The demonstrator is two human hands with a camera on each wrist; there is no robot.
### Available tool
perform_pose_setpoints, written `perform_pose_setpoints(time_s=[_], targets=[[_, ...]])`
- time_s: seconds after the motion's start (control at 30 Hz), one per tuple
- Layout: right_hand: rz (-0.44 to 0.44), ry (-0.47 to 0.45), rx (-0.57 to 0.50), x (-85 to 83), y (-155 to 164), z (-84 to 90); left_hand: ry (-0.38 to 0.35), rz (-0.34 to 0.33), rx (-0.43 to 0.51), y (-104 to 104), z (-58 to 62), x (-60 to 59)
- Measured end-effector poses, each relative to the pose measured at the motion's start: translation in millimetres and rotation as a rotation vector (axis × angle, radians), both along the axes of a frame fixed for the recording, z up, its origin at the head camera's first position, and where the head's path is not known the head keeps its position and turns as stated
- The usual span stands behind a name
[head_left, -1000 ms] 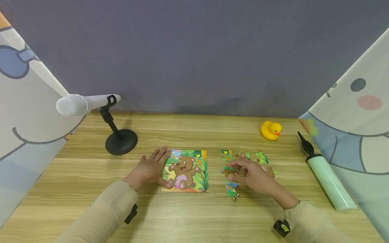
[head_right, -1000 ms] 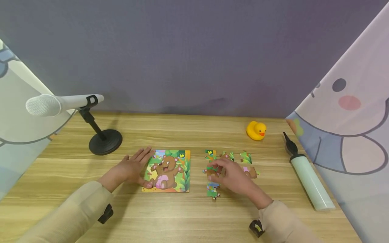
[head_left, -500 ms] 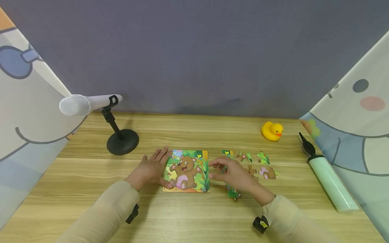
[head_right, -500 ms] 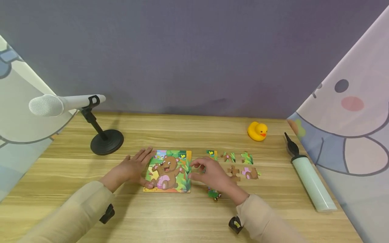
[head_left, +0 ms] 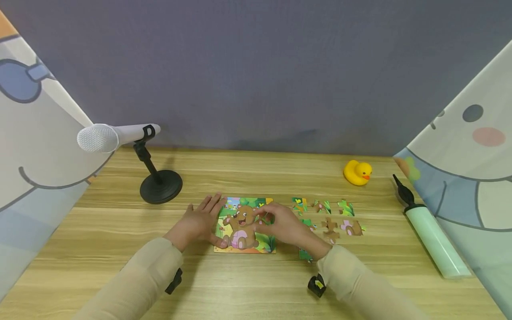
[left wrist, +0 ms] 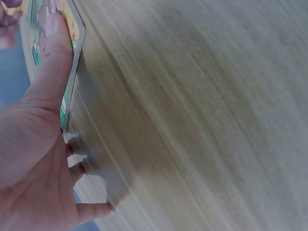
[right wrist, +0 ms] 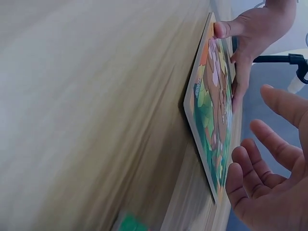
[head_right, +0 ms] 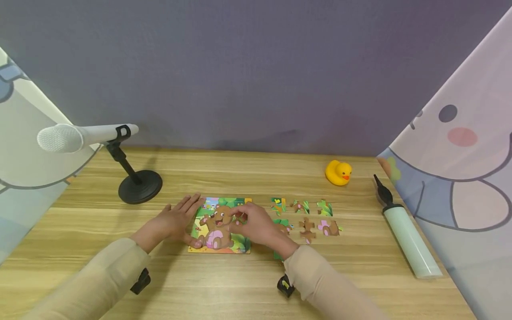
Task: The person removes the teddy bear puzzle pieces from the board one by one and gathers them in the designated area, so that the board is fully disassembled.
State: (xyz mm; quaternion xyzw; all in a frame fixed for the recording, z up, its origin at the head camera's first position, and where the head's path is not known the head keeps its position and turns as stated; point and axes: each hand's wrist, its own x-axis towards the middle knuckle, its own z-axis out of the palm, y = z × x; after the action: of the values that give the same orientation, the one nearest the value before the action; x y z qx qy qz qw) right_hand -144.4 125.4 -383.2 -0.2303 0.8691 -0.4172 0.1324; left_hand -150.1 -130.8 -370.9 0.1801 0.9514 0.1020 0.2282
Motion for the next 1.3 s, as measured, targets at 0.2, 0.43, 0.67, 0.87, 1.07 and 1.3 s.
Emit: perform_pose_setpoints(time_s=[0.2, 0.43, 0.67, 0.87, 1.07, 1.3], targets=[[0.031, 0.01, 0.067, -10.4, -21, -1.1, 0.001, -0.002, 0.005, -1, 0.5, 0.2], [0.073, 0.072, 0.162, -16.0, -43, 2.4, 0.023, -0.004, 0.016, -1, 0.1, 0.2], [0.083, 0.151, 0.324, -18.2, -55, 0.1, 0.027, -0.008, 0.01, -1, -0.1, -0.1], [0.069, 0.187, 0.356, -18.8, -61, 0.5, 0.023, -0.006, 0.009, -2, -1.5, -0.1], [0.038, 0.153, 0.361, -20.0, -65, -0.3, 0.023, -0.009, 0.008, -2, -1.9, -0.6], [0.034, 0.082, 0.302, -24.6, -67, -0.5, 0.009, -0.011, -0.009, -2, -3.1, -2.4]])
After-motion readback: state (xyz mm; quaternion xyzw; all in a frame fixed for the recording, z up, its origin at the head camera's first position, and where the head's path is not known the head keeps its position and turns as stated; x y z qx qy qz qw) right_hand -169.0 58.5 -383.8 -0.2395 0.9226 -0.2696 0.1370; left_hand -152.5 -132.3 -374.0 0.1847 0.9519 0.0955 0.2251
